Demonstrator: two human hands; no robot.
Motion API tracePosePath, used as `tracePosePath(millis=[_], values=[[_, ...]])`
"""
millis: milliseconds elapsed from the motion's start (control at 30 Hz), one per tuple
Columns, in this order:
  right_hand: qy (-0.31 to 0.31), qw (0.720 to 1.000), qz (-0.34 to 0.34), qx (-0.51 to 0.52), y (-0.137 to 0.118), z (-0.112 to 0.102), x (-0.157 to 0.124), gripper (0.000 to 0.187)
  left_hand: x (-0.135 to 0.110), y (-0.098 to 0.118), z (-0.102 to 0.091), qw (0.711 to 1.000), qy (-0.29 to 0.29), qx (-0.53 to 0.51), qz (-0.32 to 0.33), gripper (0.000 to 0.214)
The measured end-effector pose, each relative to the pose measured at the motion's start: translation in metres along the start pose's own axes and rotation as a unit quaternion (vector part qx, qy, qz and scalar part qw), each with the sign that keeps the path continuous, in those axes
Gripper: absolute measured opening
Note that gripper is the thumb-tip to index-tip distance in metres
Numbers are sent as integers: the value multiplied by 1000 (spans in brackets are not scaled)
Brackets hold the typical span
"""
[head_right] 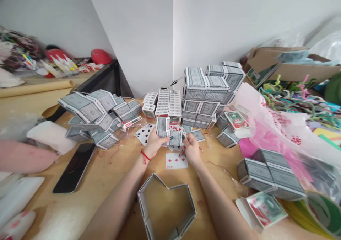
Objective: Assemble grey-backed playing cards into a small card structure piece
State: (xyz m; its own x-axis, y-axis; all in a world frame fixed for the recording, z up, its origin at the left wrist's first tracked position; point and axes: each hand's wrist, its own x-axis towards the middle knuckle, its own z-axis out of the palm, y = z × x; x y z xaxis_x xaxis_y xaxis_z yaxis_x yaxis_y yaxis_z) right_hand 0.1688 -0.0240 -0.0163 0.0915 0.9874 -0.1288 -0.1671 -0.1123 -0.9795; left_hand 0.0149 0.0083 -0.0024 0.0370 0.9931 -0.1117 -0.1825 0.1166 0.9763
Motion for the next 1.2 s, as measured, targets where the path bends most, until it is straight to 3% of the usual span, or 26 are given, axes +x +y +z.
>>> tracePosePath(millis=[300, 467, 667, 867, 1033, 1200], values=[[-1, 1000, -6, 21, -2, 1, -1, 34, 0, 0, 2, 1000, -2, -12, 3, 49], [52, 996, -36, 60, -2, 3, 2, 30, -3, 0, 12, 997, -24, -74, 17, 41], [39, 995, -44, 79, -7, 2, 3, 27, -5, 8, 8, 973, -94, -165, -133, 33], [21, 997, -79, 4, -11, 3, 0, 31, -6, 7, 8, 963, -103, -181, -171, 40], [72, 983, -126, -110, -5, -1, -3, 29, -9, 5, 13, 978, -66, -144, -134, 36], [129, 950, -180, -220, 0, -6, -3, 33, -9, 6, 14, 981, -57, -130, -133, 42]])
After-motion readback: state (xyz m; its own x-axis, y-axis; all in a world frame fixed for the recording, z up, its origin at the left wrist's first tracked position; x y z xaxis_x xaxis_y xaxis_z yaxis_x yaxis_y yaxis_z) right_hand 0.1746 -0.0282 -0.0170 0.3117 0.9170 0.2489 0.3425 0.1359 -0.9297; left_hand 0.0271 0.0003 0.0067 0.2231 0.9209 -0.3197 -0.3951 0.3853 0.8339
